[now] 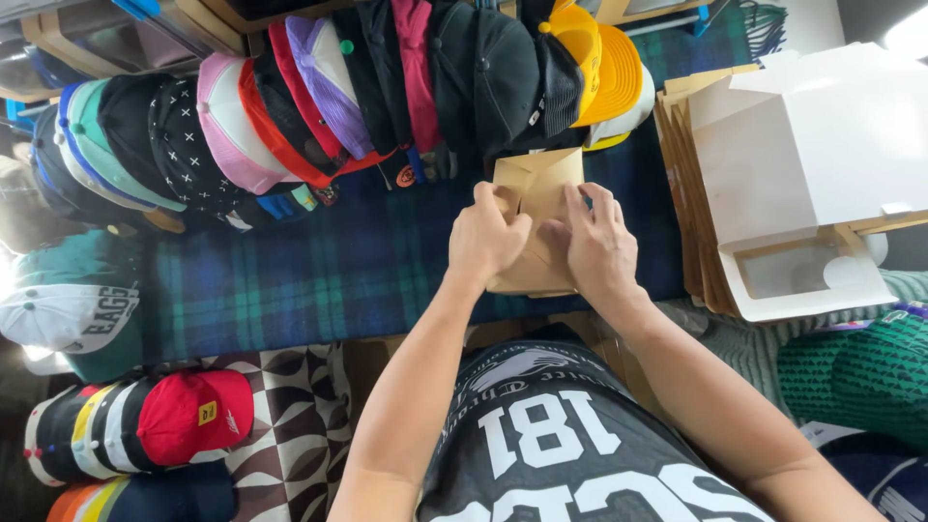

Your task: The person unboxes various baseball hats by removing them from display cases, unfolding flat-packed boxes, and placing the hats inside.

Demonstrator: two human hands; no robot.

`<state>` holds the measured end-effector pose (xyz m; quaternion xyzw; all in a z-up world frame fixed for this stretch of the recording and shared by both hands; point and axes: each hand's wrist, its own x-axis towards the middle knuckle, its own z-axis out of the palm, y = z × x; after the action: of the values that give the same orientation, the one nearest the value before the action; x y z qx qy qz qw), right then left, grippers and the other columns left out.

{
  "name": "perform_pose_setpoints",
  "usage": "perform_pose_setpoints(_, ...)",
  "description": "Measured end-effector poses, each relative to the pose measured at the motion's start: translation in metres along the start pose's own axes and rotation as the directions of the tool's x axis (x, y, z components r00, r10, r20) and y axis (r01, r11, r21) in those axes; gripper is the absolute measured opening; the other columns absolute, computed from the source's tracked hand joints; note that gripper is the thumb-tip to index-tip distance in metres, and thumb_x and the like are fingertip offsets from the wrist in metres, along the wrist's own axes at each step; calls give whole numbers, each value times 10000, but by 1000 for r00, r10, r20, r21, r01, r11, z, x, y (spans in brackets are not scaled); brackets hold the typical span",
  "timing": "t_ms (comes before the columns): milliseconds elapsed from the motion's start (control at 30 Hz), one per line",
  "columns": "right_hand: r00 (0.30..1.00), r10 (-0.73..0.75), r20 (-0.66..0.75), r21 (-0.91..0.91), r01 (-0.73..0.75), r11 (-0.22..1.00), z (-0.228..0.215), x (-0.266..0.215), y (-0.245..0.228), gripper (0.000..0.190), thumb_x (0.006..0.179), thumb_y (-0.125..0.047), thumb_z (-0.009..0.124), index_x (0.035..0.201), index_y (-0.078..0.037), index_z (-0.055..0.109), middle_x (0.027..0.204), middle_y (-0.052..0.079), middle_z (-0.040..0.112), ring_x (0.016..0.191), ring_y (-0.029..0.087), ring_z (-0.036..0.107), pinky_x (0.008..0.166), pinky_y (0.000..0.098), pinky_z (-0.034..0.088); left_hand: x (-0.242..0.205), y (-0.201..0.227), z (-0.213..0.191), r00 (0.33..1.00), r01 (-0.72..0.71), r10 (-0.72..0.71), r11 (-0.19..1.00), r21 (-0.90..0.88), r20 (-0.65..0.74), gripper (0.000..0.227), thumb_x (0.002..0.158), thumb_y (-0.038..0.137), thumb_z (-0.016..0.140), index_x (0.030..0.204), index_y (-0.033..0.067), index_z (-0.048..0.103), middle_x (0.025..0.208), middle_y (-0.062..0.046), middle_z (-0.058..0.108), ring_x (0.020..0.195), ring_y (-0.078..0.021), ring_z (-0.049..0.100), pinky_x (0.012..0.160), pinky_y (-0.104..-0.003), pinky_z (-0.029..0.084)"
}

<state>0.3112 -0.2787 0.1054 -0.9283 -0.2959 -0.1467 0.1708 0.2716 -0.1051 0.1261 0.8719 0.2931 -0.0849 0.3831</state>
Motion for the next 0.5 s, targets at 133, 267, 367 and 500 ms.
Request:
perform_pose_setpoints(133,999,-13,-45,-4,12,1000,-16,2,8,521,1013,-555,603,1252,-102,702,1239,30,600,1058,212,654,688,348,633,-1,-3,2,997,38,-29,991,-131,68,788,772,435,572,1488,155,399,1210,-220,716,1138,-421,697,936,-521,561)
perform_pose_setpoints(267,896,178,407,60,-221,973,-76,19,-17,1060,782,-797,631,1511,-41,487,1541,109,507,1237,305,576,874,449,588,-28,22,-12,988,83,-43,956,-281,146,770,817,310,509,1549,107,385,1339,-290,639,1293,-451,590,1070,-535,486)
perform_pose_setpoints(367,907,210,365,34,-238,971,-73,15,-8,950,786,-636,635,1520,-52,491,1512,98,553,1184,285,608,825,456,599,-25,21,-10,983,84,-18,929,-362,182,802,810,215,482,1590,94,336,1390,-313,596,1344,-446,550,1105,-545,459)
perform_pose_setpoints(500,852,464,242,356,-523,774,-15,-17,51,339,1049,-471,571,1147,-204,755,998,63,759,977,330,711,735,454,577,-27,10,-5,990,95,9,702,-705,142,871,697,-59,445,1559,53,396,1320,-317,604,1238,-438,598,1034,-548,491)
